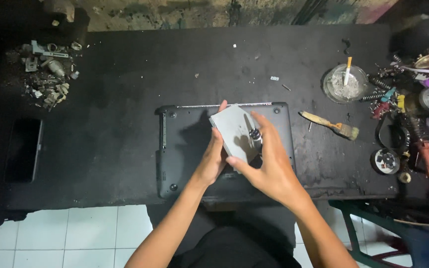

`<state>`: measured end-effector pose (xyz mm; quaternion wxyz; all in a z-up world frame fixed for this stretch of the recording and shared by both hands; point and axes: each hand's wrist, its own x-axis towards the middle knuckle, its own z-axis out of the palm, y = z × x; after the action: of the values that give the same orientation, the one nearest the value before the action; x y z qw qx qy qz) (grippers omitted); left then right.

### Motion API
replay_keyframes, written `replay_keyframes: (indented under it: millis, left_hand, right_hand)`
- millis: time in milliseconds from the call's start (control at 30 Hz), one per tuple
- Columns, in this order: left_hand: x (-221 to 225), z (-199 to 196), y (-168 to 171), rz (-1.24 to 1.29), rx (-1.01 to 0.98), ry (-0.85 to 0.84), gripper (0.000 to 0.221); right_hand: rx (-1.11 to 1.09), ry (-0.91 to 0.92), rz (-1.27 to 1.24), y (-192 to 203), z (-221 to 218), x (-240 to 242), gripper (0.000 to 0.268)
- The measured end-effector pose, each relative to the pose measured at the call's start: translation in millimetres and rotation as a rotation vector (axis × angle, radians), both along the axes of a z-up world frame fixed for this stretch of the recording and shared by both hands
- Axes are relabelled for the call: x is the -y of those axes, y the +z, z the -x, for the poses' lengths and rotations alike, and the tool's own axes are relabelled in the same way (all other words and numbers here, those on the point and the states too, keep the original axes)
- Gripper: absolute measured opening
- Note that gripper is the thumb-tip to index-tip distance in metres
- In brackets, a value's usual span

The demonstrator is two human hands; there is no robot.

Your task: Disassembling a laptop by unscrewing the back panel and removing the internal optical drive.

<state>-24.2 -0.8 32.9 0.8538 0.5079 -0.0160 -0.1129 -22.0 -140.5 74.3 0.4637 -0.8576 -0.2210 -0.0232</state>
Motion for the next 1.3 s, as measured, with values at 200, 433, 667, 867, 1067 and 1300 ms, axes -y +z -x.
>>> replay_keyframes:
  millis: [200, 433, 667, 867, 1067, 1300]
  left_hand:
    - [1.5, 4.9, 15.7, -0.364, 0.038, 0.039, 0.079]
    - [9.8, 11.0, 27.7, -0.309, 0.09, 0.053, 0.082]
    - [7.7, 6.5, 51.4, -0.338, -0.058, 0.072, 0.085]
    - [9.7, 6.8, 43.6, -0.155, -0.128, 0.158, 0.082]
    - [2.6, 2.2, -20.0, -0.243, 0.091, 0.184, 0.072]
    - [3.8, 5.7, -34.6, -0.387, 0.17, 0.215, 0.08]
  right_hand:
    - [-0.389, 0.003, 0.0, 0.4, 8.9, 8.7, 0.068]
    - [-0.341, -0.025, -0.053, -20.9, 9.5, 8.5, 0.056]
    - [-0.319, -0.056, -0.224, -60.5, 0.7, 23.7, 0.054]
    - [-0.384, -0.027, -0.289, -35.1, -1.0, 22.4, 0.061]
    - [-0.08, -0.203, -0.132, -17.4, 8.7, 18.7, 0.034]
    - [0.469, -0.245, 0.358, -31.5, 16.5, 14.5, 0.017]
